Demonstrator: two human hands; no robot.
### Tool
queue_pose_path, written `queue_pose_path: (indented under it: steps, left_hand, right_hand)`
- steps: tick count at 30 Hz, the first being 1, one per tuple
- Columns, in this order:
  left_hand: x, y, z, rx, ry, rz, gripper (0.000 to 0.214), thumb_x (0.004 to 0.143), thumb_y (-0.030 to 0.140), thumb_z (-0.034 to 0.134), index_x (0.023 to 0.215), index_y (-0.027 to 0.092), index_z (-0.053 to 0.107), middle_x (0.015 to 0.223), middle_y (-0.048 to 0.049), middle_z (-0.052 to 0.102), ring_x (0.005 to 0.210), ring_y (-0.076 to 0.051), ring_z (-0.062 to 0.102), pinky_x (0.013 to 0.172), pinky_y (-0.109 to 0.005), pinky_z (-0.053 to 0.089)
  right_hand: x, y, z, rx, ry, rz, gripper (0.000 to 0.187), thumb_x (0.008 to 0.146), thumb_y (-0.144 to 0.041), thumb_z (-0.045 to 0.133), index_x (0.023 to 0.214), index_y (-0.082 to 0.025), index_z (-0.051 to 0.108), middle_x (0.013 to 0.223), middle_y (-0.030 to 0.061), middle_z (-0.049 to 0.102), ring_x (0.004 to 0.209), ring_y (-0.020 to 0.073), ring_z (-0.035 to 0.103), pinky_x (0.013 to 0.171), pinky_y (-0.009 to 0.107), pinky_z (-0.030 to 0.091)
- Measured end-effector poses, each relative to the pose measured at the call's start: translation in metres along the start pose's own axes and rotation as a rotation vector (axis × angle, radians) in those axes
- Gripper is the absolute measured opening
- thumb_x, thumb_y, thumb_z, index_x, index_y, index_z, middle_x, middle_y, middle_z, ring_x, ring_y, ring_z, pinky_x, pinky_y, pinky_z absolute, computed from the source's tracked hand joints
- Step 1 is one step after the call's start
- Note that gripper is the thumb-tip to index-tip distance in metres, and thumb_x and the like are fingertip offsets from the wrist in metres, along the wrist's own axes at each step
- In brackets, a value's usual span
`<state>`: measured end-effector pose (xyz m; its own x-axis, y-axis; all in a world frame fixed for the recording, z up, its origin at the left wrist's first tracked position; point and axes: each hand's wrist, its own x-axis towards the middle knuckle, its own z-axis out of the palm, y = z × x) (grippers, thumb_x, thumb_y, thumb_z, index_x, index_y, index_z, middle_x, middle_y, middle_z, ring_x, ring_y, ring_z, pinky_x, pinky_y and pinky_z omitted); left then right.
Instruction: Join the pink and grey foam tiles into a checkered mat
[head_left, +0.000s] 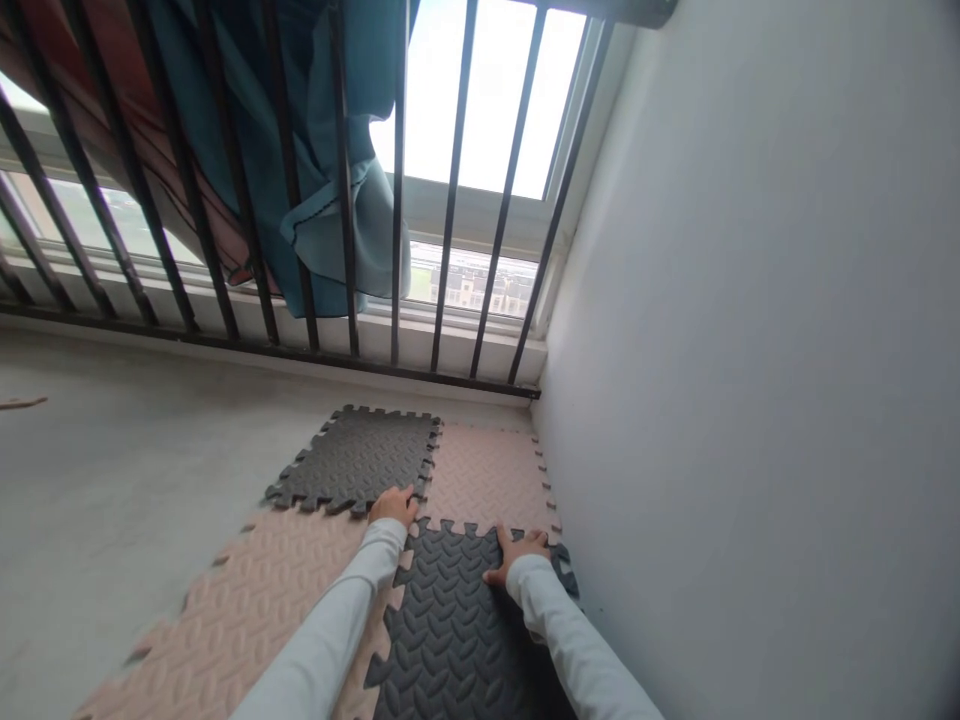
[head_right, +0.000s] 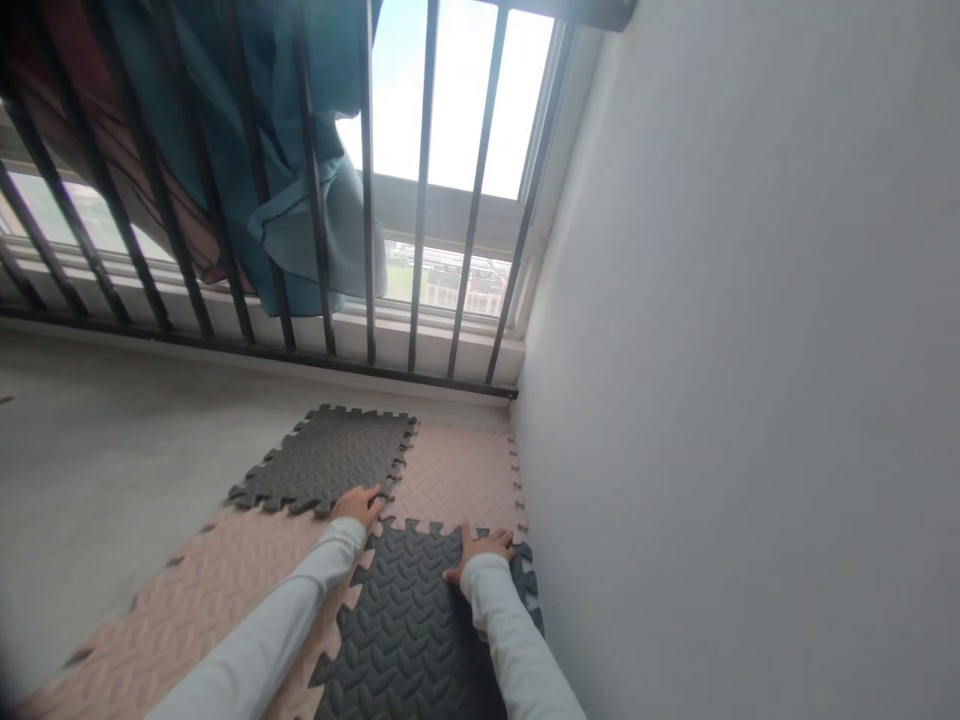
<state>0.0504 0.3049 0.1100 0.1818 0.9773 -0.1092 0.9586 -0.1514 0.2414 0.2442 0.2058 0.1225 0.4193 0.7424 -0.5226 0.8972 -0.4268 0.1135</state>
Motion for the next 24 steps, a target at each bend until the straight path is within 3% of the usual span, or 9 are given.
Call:
queue_pose_path:
  steps: [5, 13, 24]
  left_hand:
    - [0.007, 0.0, 0.004, 0.041, -0.046, 0.023, 0.041, 0.078, 0.027, 0.036, 0.115, 0.021, 0.052, 0.103, -0.0108, 0.06, 0.099, -0.019, 0.054, 0.081, -0.026, 0.04]
    - [-0.004, 0.001, 0.012, 0.13, -0.073, 0.083, 0.041, 0.079, 0.029, 0.034, 0.115, 0.023, 0.052, 0.101, -0.0088, 0.06, 0.097, -0.018, 0.054, 0.08, -0.027, 0.04]
    - [0.0, 0.01, 0.011, 0.22, -0.115, 0.122, 0.042, 0.078, 0.023, 0.034, 0.116, 0.013, 0.05, 0.108, -0.0156, 0.058, 0.101, -0.025, 0.051, 0.079, -0.036, 0.042]
  right_hand:
    - [-0.003, 0.0, -0.001, -0.02, -0.009, -0.006, 0.105, 0.044, -0.069, 0.06, 0.133, -0.034, 0.017, 0.138, 0.0196, 0.022, 0.124, 0.0442, 0.015, 0.088, 0.059, 0.025]
    - [-0.001, 0.0, 0.0, -0.008, -0.019, -0.014, 0.108, 0.042, -0.071, 0.059, 0.133, -0.033, 0.016, 0.139, 0.0206, 0.019, 0.124, 0.043, 0.014, 0.089, 0.059, 0.023]
    - [0.001, 0.0, 0.001, -0.002, -0.027, -0.014, 0.106, 0.044, -0.069, 0.06, 0.133, -0.034, 0.015, 0.139, 0.0199, 0.018, 0.124, 0.0433, 0.013, 0.088, 0.061, 0.022]
